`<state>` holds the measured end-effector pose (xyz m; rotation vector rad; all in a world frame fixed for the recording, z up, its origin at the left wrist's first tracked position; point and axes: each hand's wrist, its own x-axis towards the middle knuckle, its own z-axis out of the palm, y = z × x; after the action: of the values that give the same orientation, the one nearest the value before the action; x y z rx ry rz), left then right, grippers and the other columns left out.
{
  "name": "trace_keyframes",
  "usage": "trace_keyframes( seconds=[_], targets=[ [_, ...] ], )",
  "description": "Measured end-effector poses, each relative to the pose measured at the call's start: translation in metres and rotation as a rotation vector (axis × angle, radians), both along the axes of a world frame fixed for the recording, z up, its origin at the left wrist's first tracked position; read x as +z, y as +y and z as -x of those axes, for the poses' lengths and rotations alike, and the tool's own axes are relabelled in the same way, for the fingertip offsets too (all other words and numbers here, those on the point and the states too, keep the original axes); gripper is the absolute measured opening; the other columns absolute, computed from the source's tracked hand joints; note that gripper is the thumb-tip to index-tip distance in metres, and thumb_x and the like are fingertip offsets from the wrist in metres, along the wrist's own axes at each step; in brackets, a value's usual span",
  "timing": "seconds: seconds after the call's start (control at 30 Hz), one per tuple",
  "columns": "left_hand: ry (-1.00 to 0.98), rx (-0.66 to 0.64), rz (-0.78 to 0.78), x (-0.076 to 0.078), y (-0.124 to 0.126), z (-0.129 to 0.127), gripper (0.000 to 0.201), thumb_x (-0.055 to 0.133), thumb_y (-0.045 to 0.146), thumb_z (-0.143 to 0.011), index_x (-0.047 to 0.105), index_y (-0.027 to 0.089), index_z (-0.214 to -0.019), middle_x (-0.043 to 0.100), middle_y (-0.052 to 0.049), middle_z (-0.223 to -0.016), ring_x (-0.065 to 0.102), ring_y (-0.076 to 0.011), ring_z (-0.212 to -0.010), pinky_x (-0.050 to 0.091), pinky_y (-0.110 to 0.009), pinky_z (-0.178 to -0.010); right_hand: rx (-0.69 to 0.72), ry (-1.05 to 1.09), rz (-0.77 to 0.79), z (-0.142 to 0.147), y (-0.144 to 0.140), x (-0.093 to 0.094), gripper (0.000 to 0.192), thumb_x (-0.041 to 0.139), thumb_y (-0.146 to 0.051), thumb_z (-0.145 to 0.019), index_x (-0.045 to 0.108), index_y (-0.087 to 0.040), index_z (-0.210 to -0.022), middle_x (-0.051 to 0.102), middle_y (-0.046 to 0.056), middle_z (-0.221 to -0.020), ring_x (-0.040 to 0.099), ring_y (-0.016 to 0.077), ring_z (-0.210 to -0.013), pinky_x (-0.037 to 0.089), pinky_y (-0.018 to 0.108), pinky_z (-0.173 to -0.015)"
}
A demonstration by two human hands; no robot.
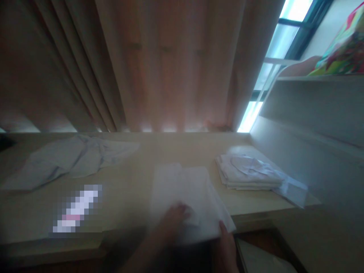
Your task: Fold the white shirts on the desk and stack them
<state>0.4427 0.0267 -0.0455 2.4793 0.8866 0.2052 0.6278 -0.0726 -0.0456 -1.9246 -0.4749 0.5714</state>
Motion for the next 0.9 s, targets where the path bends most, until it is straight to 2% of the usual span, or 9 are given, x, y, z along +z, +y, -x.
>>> trace_keyframes(
  seconds=[0.1,0.27,0.37,0.43,0.5,0.63,0.73,0.8,0.9],
  targets=[
    [-0.058,0.113,0.068,0.009,0.004,0.019,0.051,0.033,0.011,-0.082,0.049,0.025,-0.128,0.041,-0.006,-0.144,0.034,-0.0208,-0.134,0.026,-0.045,-0.111,0.020,0.034,0.028,0.000,-0.002,-0.003,0.051,0.056,-0.051,-0.066,0.064,-0.011,-0.097,0.068,0.011,-0.086,0.060,0.0312,-0.092,0.047,0.037,-0.076],
    [-0.273,0.478,0.047,0.058,0.014,0.048,0.052,0.029,0.017,-0.085,0.039,0.022,-0.136,0.039,-0.005,-0.145,0.036,-0.0188,-0.133,0.029,-0.043,-0.112,0.038,0.061,0.044,0.001,-0.006,-0.002,0.047,0.057,-0.048,-0.067,0.065,-0.011,-0.096,0.067,0.012,-0.084,0.059,0.0328,-0.094,0.047,0.039,-0.077],
    [-0.165,0.345,-0.003,0.074,0.016,0.040,0.051,0.028,0.013,-0.084,0.048,0.027,-0.129,0.045,-0.002,-0.141,0.041,-0.0190,-0.129,0.031,-0.043,-0.110,0.030,0.063,0.044,-0.002,-0.007,0.002,0.048,0.059,-0.049,-0.065,0.064,-0.013,-0.096,0.067,0.011,-0.085,0.058,0.0343,-0.096,0.047,0.041,-0.078],
    [-0.032,0.134,-0.002,0.068,0.011,0.027,0.047,0.035,0.013,-0.080,0.056,0.027,-0.120,0.049,-0.004,-0.137,0.043,-0.0213,-0.127,0.032,-0.044,-0.108,0.034,0.067,0.037,-0.002,-0.007,0.006,0.050,0.061,-0.049,-0.063,0.064,-0.014,-0.098,0.067,0.010,-0.086,0.058,0.0348,-0.098,0.047,0.042,-0.079],
    [0.058,0.065,0.021,0.050,0.002,0.013,0.042,0.048,0.025,-0.079,0.055,0.025,-0.121,0.048,-0.008,-0.137,0.042,-0.0271,-0.127,0.033,-0.049,-0.106,0.050,0.063,0.018,0.001,-0.008,0.010,0.053,0.061,-0.051,-0.063,0.064,-0.013,-0.100,0.067,0.011,-0.089,0.058,0.0344,-0.099,0.047,0.041,-0.081],
    [0.114,0.238,0.010,-0.002,-0.024,-0.002,0.068,0.059,0.052,-0.072,0.041,0.029,-0.133,0.031,-0.012,-0.148,0.028,-0.0396,-0.134,0.024,-0.063,-0.105,0.093,0.089,-0.040,0.009,-0.005,0.019,0.059,0.053,-0.059,-0.070,0.064,-0.011,-0.102,0.068,0.011,-0.090,0.059,0.0314,-0.098,0.048,0.037,-0.080],
    [0.163,0.280,-0.012,-0.029,-0.037,-0.006,0.053,0.054,0.044,-0.078,0.046,0.034,-0.130,0.023,-0.010,-0.152,0.018,-0.0437,-0.136,0.014,-0.071,-0.103,0.126,0.128,-0.072,0.011,0.003,0.025,0.065,0.046,-0.064,-0.075,0.063,-0.010,-0.106,0.069,0.011,-0.089,0.060,0.0300,-0.095,0.049,0.036,-0.078],
    [0.186,0.293,-0.011,-0.034,-0.038,-0.007,0.041,0.042,0.031,-0.085,0.052,0.032,-0.125,0.030,-0.009,-0.149,0.021,-0.0412,-0.136,0.013,-0.071,-0.103,0.218,0.093,-0.083,0.013,0.011,0.030,0.066,0.043,-0.065,-0.077,0.063,-0.009,-0.107,0.069,0.012,-0.091,0.061,0.0293,-0.095,0.049,0.036,-0.079],
    [0.146,0.243,0.028,-0.025,-0.034,-0.009,0.044,0.038,0.025,-0.085,0.051,0.030,-0.126,0.044,-0.010,-0.140,0.026,-0.0376,-0.135,0.017,-0.069,-0.104,0.412,-0.025,-0.122,0.029,0.025,0.041,0.057,0.046,-0.058,-0.080,0.062,-0.013,-0.111,0.068,0.012,-0.103,0.059,0.0284,-0.104,0.047,0.035,-0.087]
  ],
)
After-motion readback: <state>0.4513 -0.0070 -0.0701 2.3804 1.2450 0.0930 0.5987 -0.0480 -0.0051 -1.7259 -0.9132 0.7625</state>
